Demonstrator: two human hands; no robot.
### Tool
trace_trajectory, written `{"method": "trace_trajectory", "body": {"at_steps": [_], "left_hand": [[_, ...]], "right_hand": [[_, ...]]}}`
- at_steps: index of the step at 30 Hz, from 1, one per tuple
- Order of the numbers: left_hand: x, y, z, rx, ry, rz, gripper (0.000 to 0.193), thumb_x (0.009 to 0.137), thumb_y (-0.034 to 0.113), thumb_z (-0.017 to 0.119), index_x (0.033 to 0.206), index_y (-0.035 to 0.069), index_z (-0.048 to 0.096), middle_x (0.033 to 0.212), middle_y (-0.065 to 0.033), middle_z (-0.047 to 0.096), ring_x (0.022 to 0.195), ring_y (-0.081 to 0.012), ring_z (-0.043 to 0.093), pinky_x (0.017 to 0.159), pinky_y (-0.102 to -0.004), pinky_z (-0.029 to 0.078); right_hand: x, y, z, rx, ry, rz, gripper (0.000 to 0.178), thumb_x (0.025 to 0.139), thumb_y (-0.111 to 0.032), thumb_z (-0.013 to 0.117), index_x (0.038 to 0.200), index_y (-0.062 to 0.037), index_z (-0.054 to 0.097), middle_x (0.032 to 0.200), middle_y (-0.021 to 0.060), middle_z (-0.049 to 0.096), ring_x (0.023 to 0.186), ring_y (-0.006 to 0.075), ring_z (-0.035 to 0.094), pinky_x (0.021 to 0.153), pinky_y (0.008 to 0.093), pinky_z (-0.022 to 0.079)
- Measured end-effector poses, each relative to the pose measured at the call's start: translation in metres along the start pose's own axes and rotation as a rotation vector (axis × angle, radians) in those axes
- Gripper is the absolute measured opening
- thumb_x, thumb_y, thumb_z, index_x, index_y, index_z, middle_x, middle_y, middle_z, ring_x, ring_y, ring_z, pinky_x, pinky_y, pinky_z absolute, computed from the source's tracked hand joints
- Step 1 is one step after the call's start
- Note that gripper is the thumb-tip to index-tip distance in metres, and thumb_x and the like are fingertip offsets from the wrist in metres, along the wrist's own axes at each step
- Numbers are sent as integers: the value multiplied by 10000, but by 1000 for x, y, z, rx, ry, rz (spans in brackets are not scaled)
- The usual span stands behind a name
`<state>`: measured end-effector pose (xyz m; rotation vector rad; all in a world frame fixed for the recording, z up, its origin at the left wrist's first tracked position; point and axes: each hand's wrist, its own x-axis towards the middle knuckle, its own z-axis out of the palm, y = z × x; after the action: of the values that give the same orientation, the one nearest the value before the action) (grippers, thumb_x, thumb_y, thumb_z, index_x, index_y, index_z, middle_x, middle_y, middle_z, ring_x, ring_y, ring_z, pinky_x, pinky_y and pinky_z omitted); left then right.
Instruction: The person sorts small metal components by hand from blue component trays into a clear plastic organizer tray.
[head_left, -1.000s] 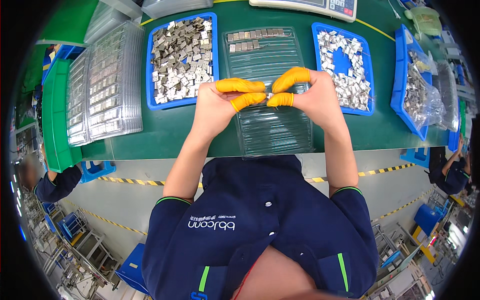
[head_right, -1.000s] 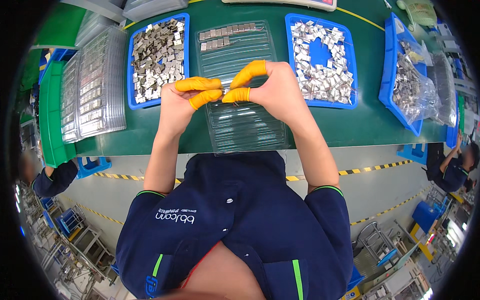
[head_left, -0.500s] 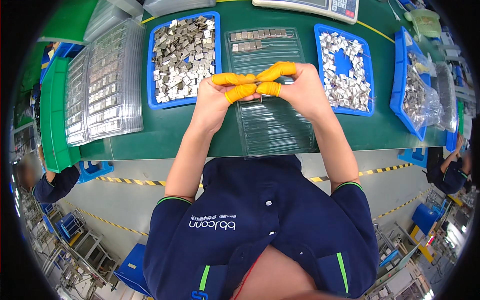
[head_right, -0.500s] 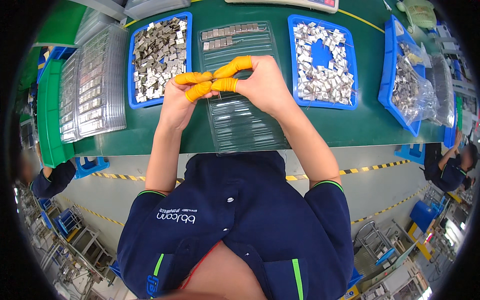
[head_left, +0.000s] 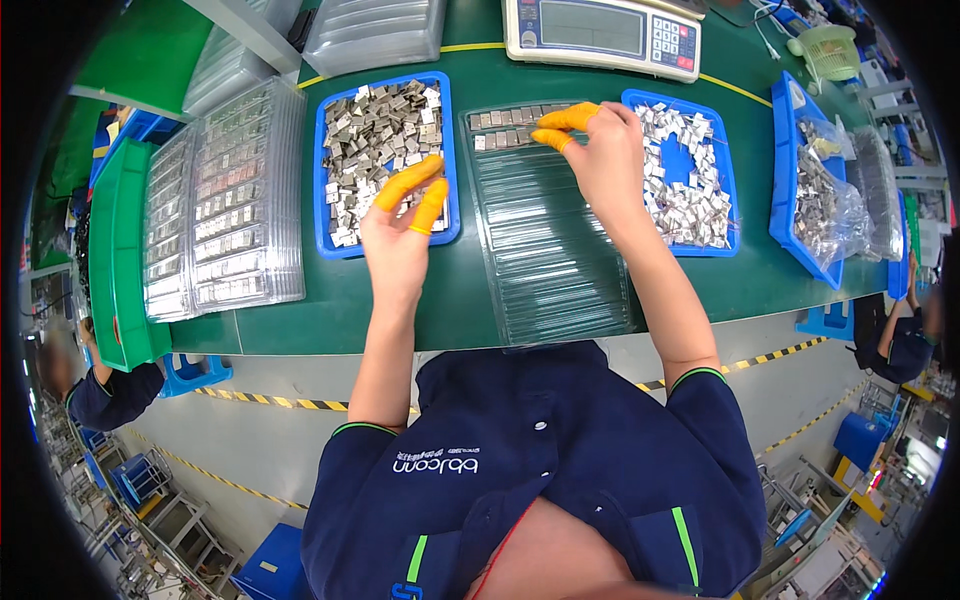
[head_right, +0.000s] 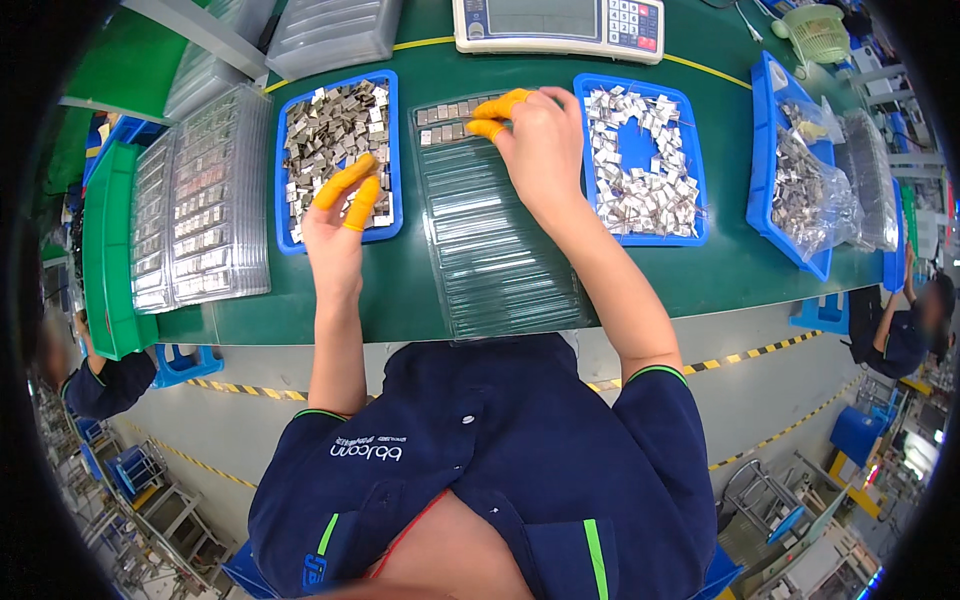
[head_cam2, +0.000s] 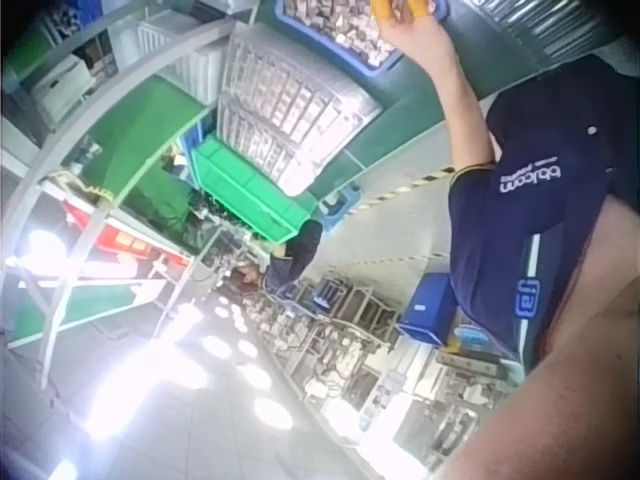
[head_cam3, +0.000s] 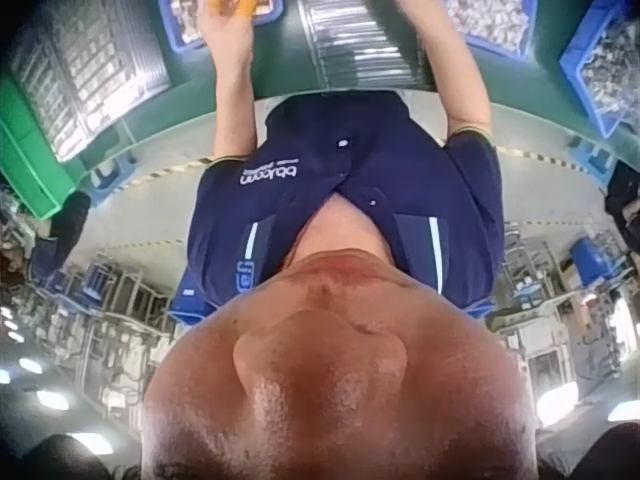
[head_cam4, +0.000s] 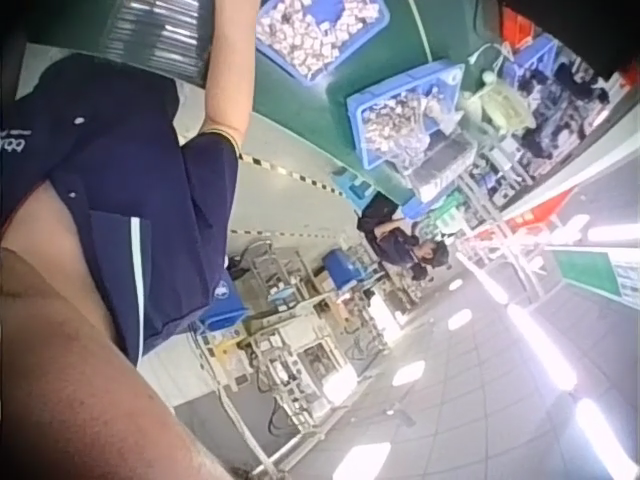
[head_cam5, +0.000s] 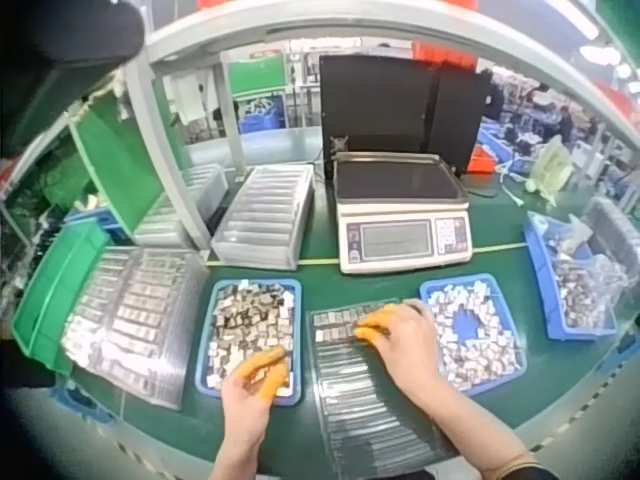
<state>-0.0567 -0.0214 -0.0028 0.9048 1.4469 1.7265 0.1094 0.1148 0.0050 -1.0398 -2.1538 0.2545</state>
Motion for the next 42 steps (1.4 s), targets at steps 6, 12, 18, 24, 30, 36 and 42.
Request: {"method": "trace_trajectory", "body": {"at_steps": [6, 12, 18, 24, 30, 36, 42], "left_hand": [[2, -12, -21, 52, 25, -17, 200, 816, -1, 594, 1015, -22, 606, 1024, -94, 611, 963, -149, 567, 856, -266, 444], [11, -14, -27, 397, 146, 199, 190, 765, 1, 630, 951, 34, 657, 981, -86, 634, 946, -184, 565, 854, -290, 424], [27, -1, -34, 1060, 55, 307, 249, 731, 158, 690, 977, 127, 664, 970, -59, 634, 930, -229, 545, 868, -342, 354], [59, -8, -36, 1261, 19, 216, 265, 737, 279, 683, 966, 146, 674, 942, -43, 620, 974, -203, 483, 898, -404, 221], [80, -15, -17, 1347, 32, 281, 254, 724, 254, 693, 906, 77, 678, 877, -87, 614, 947, -228, 489, 853, -421, 241], [82, -26, -21, 1342, 19, 303, 191, 733, 180, 666, 875, 52, 659, 892, -88, 604, 963, -232, 484, 854, -427, 239], [78, -10, -16, 838, 2, 216, 176, 751, 66, 668, 915, 12, 636, 838, -101, 661, 756, -203, 621, 765, -287, 437]], "right_hand": [[-4, 11, 23, -270, -6, -145, 86, 634, -94, 688, 712, -56, 686, 703, 62, 614, 739, 186, 572, 903, 380, 368], [-8, 10, 20, -351, -109, -147, 82, 662, -74, 670, 740, -53, 684, 737, 65, 621, 763, 188, 573, 941, 383, 351], [-16, 27, -30, -391, 24, 25, 150, 726, -122, 629, 861, -69, 668, 808, 82, 632, 826, 212, 573, 963, 413, 326], [-54, 65, -77, -418, -88, 449, 271, 718, -122, 669, 978, -49, 649, 904, 149, 626, 886, 288, 580, 824, 382, 434], [-56, 73, -80, -312, -225, 624, 248, 696, -95, 693, 927, -8, 663, 954, 188, 622, 803, 292, 615, 722, 352, 478], [-63, 76, -80, -138, -104, 622, 203, 691, -12, 660, 893, 9, 668, 808, 171, 648, 697, 263, 636, 643, 315, 493], [-69, 86, -82, -125, -161, 583, 208, 703, -24, 664, 911, -7, 668, 854, 160, 648, 712, 256, 637, 643, 313, 491]]}}
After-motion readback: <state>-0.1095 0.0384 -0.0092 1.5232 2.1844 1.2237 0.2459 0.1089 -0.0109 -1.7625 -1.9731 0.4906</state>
